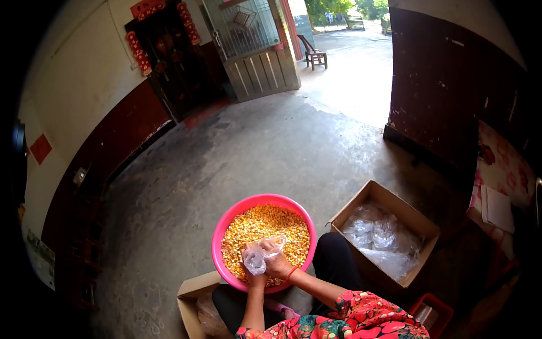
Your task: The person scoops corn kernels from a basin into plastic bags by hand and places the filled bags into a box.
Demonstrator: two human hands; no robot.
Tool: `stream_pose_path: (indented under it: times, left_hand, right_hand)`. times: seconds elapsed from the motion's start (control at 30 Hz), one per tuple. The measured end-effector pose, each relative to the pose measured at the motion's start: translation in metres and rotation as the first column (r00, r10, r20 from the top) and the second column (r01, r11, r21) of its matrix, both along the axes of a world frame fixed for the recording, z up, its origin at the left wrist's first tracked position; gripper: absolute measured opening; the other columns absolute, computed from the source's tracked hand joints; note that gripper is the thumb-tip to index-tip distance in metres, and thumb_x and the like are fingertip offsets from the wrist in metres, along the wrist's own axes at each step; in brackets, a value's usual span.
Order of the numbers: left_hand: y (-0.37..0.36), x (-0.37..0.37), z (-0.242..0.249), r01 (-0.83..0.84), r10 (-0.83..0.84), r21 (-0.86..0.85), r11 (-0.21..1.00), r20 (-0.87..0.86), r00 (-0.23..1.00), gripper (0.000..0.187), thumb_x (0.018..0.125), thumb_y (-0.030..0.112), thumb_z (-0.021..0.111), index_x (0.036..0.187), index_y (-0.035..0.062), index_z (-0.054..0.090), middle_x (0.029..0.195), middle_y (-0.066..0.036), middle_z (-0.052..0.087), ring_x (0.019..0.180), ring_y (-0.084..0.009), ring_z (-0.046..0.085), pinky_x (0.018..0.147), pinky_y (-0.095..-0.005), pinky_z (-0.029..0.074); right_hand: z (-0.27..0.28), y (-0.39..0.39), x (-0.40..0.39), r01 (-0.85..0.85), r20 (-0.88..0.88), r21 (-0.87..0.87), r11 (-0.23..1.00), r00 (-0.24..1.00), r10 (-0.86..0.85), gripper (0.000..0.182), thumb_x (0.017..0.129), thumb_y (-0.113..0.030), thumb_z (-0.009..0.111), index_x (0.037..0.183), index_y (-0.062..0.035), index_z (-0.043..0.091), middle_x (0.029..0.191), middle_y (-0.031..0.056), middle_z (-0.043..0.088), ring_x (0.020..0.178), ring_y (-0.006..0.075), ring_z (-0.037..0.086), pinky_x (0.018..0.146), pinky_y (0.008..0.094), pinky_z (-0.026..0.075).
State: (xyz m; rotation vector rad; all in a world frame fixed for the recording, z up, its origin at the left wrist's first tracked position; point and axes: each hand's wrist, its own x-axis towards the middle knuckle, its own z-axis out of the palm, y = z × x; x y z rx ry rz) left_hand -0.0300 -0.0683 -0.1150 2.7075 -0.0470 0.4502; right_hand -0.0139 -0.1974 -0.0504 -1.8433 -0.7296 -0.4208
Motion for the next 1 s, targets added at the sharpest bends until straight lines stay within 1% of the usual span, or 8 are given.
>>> stream_pose_path:
  times: [0.17, 0.23, 0.3, 0.53, 0.7, 0.8, 0.9, 1.0]
  left_hand:
    - [-0.005, -0.006, 0.005, 0.069, -0.081, 0.104, 0.992, 0.114, 0.99, 0.062, 0.082, 0.036, 0.054, 0.133, 0.0056, 0.038, 0.145, -0.015, 0.026, 0.134, -0.0355, 0.02, 0.101, -0.0631, 0.016]
    - [-0.02, -0.011, 0.047, 0.024, -0.072, 0.204, 0.979, 0.23, 0.97, 0.048, 0.085, 0.023, 0.054, 0.125, -0.0017, 0.043, 0.128, -0.021, 0.045, 0.122, -0.0353, 0.037, 0.106, -0.0457, 0.024]
    - [-0.016, -0.006, 0.048, 0.158, -0.145, -0.094, 0.983, 0.125, 0.981, 0.047, 0.085, 0.023, 0.054, 0.123, -0.0028, 0.044, 0.124, -0.02, 0.048, 0.115, -0.0349, 0.043, 0.103, -0.043, 0.028]
    - [-0.003, -0.006, 0.027, 0.157, -0.154, -0.092, 0.983, 0.039, 0.987, 0.041, 0.08, 0.024, 0.058, 0.115, 0.0047, 0.05, 0.11, -0.016, 0.054, 0.105, -0.0339, 0.048, 0.091, -0.0429, 0.035]
    - [-0.001, -0.008, 0.018, 0.153, -0.154, -0.145, 0.978, 0.0, 0.988, 0.036, 0.079, 0.023, 0.059, 0.109, 0.0045, 0.051, 0.105, -0.015, 0.055, 0.1, -0.0333, 0.05, 0.087, -0.0425, 0.037]
    - [0.001, -0.009, 0.02, 0.157, -0.159, -0.179, 0.971, 0.006, 0.987, 0.033, 0.078, 0.021, 0.059, 0.106, 0.0044, 0.052, 0.101, -0.015, 0.056, 0.097, -0.033, 0.051, 0.085, -0.0422, 0.038]
    - [0.003, -0.006, 0.023, 0.159, -0.16, -0.199, 0.967, 0.008, 0.987, 0.03, 0.078, 0.02, 0.06, 0.102, 0.0042, 0.053, 0.098, -0.014, 0.056, 0.094, -0.0326, 0.051, 0.083, -0.042, 0.039]
    - [0.005, -0.005, 0.025, 0.163, -0.163, -0.205, 0.965, 0.016, 0.986, 0.027, 0.077, 0.019, 0.06, 0.099, 0.0041, 0.054, 0.094, -0.014, 0.057, 0.091, -0.0322, 0.052, 0.08, -0.0417, 0.04]
  right_hand:
    - [0.013, -0.004, -0.008, 0.17, 0.109, -0.178, 0.969, 0.982, -0.152, 0.022, 0.068, -0.014, 0.066, 0.089, -0.0089, 0.06, 0.085, 0.0117, 0.052, 0.081, 0.0312, 0.053, 0.073, 0.0431, 0.042]
    - [0.015, -0.003, -0.008, 0.077, -0.034, -0.2, 0.977, 0.996, -0.086, 0.021, 0.069, -0.016, 0.066, 0.089, -0.0095, 0.06, 0.085, 0.0123, 0.056, 0.081, 0.0314, 0.056, 0.072, 0.0422, 0.044]
    - [0.025, -0.003, -0.011, 0.103, 0.05, -0.299, 0.949, 0.994, -0.093, 0.026, 0.07, -0.017, 0.065, 0.095, -0.01, 0.06, 0.087, 0.0128, 0.058, 0.086, 0.0317, 0.057, 0.074, 0.0417, 0.045]
    - [0.069, -0.009, -0.036, -0.096, -0.143, -0.182, 0.979, 0.987, 0.07, 0.038, 0.07, -0.01, 0.065, 0.106, -0.0046, 0.053, 0.108, 0.0177, 0.053, 0.091, 0.0357, 0.059, 0.075, 0.0432, 0.05]
    - [0.055, -0.018, -0.035, -0.032, -0.198, -0.274, 0.961, 0.98, -0.024, 0.042, 0.071, -0.013, 0.065, 0.11, -0.0042, 0.051, 0.094, 0.0188, 0.059, 0.081, 0.0366, 0.061, 0.069, 0.0432, 0.05]
    - [0.062, -0.009, -0.043, -0.359, -0.392, -0.24, 0.902, 0.886, 0.248, 0.031, 0.088, -0.029, 0.055, 0.098, 0.0005, 0.056, 0.075, 0.0203, 0.061, 0.071, 0.0345, 0.061, 0.063, 0.0401, 0.048]
    - [0.106, -0.004, -0.044, -0.666, -0.812, 0.307, 0.68, 0.189, 0.552, 0.048, 0.095, -0.041, 0.041, 0.1, 0.0029, 0.058, 0.087, 0.017, 0.063, 0.085, 0.0286, 0.061, 0.076, 0.0367, 0.05]
    - [0.091, 0.018, -0.048, -0.76, -0.44, 0.262, 0.594, 0.454, 0.775, 0.045, 0.096, -0.036, 0.038, 0.116, 0.0024, 0.051, 0.106, 0.0155, 0.06, 0.104, 0.0261, 0.056, 0.087, 0.0369, 0.044]
